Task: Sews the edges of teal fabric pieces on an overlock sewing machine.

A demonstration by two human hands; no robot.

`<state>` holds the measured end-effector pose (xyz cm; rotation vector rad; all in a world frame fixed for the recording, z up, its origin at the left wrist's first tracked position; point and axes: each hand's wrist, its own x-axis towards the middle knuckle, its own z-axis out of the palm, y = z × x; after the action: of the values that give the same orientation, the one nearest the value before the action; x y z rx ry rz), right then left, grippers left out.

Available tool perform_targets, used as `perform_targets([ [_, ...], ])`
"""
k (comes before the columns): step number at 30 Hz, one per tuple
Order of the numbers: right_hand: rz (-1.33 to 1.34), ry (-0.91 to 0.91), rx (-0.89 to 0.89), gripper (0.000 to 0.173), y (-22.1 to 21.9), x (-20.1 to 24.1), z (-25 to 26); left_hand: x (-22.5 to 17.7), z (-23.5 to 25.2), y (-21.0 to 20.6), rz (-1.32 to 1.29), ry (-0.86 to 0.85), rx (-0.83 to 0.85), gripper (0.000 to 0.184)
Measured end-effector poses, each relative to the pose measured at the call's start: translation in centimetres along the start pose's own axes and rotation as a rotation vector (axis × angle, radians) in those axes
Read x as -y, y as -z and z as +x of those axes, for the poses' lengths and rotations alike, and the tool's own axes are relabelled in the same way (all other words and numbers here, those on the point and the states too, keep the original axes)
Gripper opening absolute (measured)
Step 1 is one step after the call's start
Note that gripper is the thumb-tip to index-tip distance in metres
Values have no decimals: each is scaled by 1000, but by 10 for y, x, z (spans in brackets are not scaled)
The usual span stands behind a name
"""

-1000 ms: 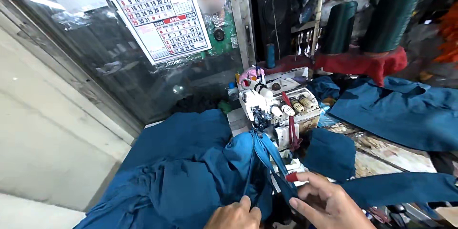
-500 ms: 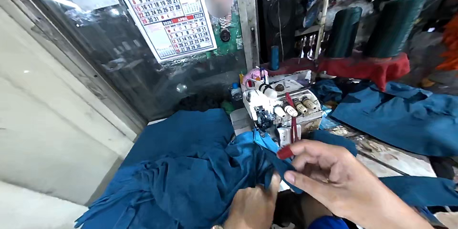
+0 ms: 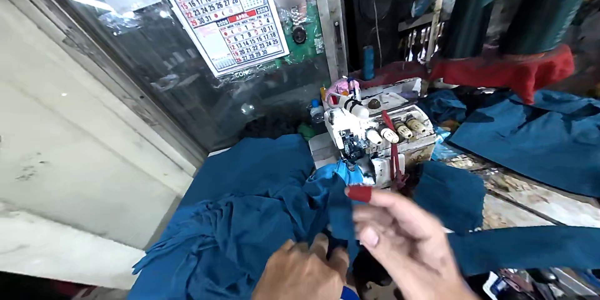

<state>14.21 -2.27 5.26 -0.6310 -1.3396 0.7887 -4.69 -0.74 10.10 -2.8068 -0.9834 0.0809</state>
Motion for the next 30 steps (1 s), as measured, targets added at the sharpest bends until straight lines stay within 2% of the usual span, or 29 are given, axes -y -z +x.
perform_targets([
  [2,-53,55,54,48,-20,-18,-20,6,-7,9,-100,-86,-5,22],
  [4,-275,68,155,47,-14,-25,-43,15,-8,17,-169,-155,29,25],
  [6,-487,-12,187,42,-4,-18,-57,23,-3,18,-135,-170,27,27],
  [8,-594,-83,123,49,0,-13,-61,29,5,14,-105,-196,17,28],
  [11,-577,-120,42,53,2,-13,-56,39,19,0,-184,-273,-84,23],
  [14,-520,-134,62,55,2,-16,-56,44,20,-11,-304,-274,-141,22],
  [19,-487,-146,132,61,9,-15,-61,50,16,-24,-515,-272,-93,20],
  [25,-331,-367,-33,63,16,-22,-56,38,16,-21,-477,-302,-26,23],
  [30,-382,-298,44,64,21,-18,-61,32,20,-10,-372,-297,-44,22],
])
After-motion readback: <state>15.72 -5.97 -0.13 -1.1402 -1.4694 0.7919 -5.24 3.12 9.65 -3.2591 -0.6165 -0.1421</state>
